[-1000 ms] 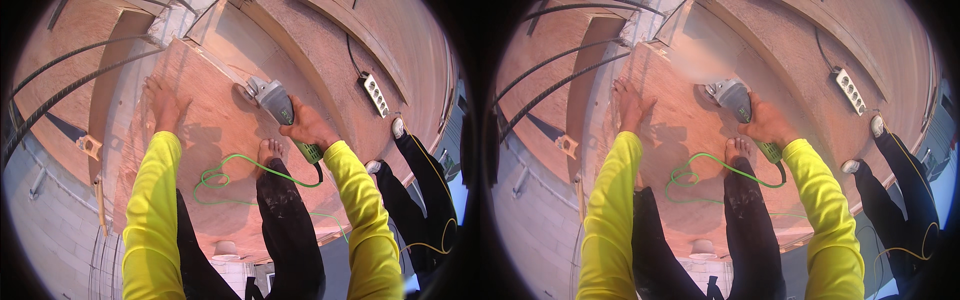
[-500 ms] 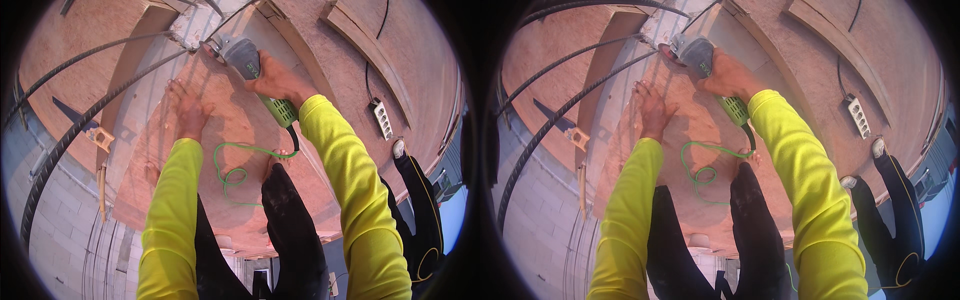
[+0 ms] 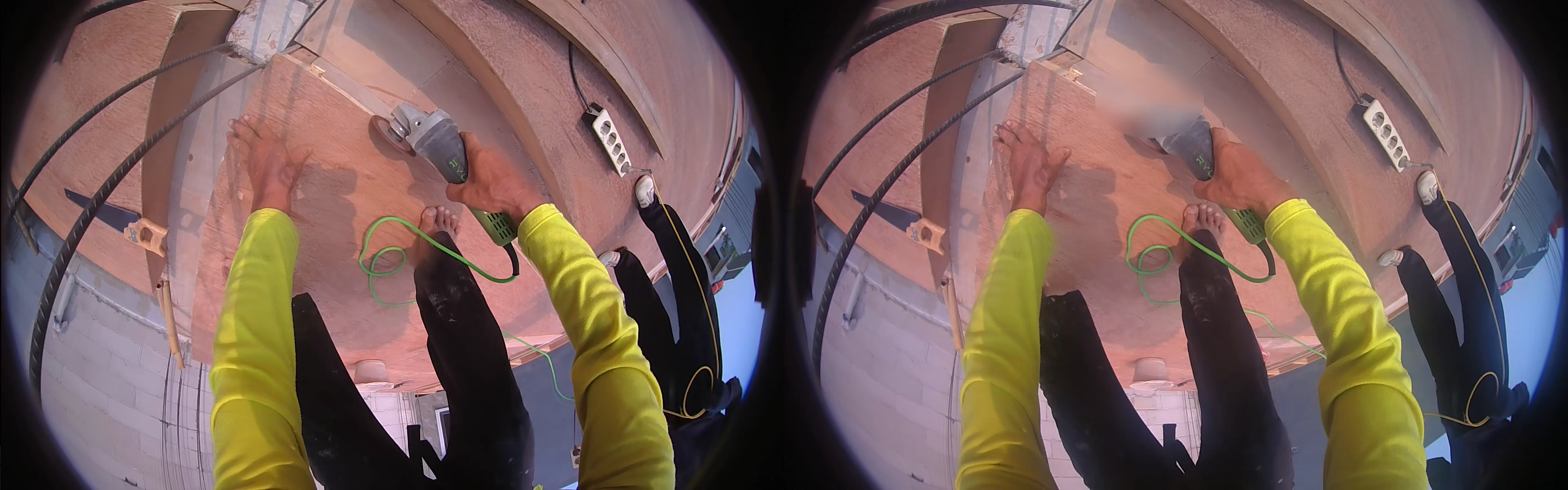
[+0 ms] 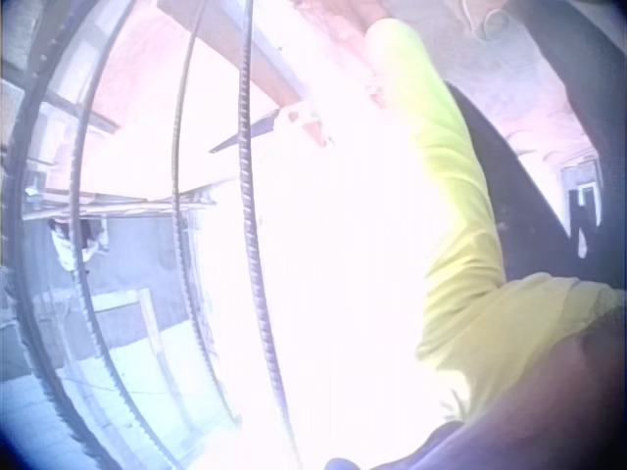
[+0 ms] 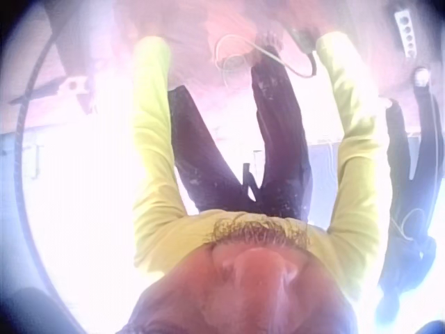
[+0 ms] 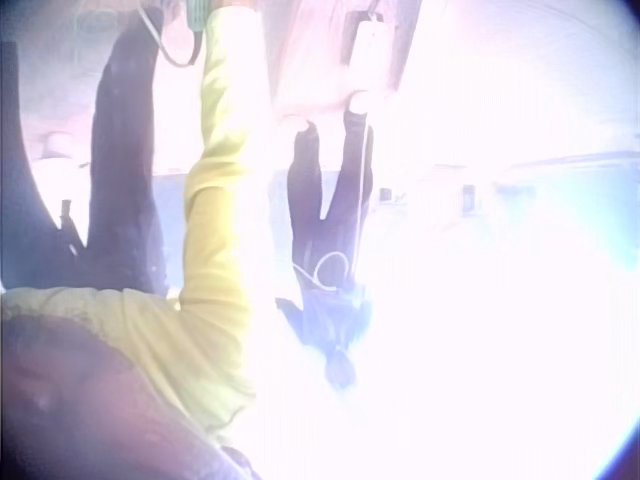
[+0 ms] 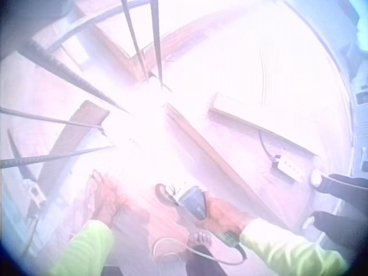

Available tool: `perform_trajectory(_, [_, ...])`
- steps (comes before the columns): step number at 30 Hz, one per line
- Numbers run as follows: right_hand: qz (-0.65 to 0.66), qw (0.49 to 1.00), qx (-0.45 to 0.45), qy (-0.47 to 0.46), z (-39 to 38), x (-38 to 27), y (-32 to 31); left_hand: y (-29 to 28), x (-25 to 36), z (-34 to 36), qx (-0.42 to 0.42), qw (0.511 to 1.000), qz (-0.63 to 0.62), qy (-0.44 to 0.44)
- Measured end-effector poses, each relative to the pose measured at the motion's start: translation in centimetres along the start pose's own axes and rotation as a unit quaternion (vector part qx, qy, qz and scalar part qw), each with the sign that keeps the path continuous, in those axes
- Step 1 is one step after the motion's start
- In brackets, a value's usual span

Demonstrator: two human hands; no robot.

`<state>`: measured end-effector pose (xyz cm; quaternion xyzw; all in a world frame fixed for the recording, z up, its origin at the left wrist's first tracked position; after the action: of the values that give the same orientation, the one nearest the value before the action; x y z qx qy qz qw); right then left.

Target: The person uses an angle grinder to cut a sheet of plywood on a roof, then hammers nails to secure the sheet to the wooden rafters. The person also positions a wooden plank as part of the framing.

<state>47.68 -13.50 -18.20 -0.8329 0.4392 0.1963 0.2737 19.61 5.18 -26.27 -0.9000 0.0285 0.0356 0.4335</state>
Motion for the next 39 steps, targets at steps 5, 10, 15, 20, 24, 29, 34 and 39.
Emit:
perform_trajectory(5, [0.015, 1.000, -0.009, 0.025, -4.7, 5.3, 2.2, 0.1, 0.2, 0.2, 0.031, 0.998, 0.042, 0.021])
perform_trajectory(10, [0.029, 0.998, -0.033, 0.049, -7.2, 8.6, 3.3, 0.5, -0.5, 0.7, 0.020, 0.998, 0.053, 0.007])
perform_trajectory(15, [0.028, 0.999, 0.038, -0.006, -6.8, 8.3, 3.6, 1.5, -1.3, 1.3, 0.052, 0.995, 0.082, 0.032])
perform_trajectory(20, [0.002, 0.999, 0.015, -0.044, -1.6, 4.1, 1.8, 0.8, -0.8, 0.9, 0.053, 0.993, 0.099, 0.016])
perform_trajectory(24, [0.005, 0.998, 0.037, -0.052, -1.8, 5.2, 2.3, 0.7, -0.6, 0.0, 0.113, 0.990, 0.051, 0.063])
perform_trajectory(29, [-0.017, 0.998, 0.049, -0.042, -4.7, 8.1, 3.8, 3.6, 2.0, -9.0, 0.195, 0.972, -0.045, 0.121])
perform_trajectory(34, [-0.044, 0.998, 0.041, -0.022, -6.0, 8.1, 4.9, 15.0, 3.0, -23.3, 0.074, 0.969, -0.070, 0.223])
perform_trajectory(39, [-0.067, 0.994, 0.069, -0.058, -5.3, 9.5, 6.0, 19.8, 1.9, -26.9, 0.022, 0.970, -0.030, 0.239])
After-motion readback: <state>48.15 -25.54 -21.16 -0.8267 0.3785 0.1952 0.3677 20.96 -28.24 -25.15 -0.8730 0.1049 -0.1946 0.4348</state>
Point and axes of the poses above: each hand's wrist, its own z-axis towards the middle knuckle, its own y-axis out of the palm, x = y × z, the point moved 7 cm from there along z, towards the middle knuckle, and after that the axes turned 15 degrees about -y, right-handed, at the moved point
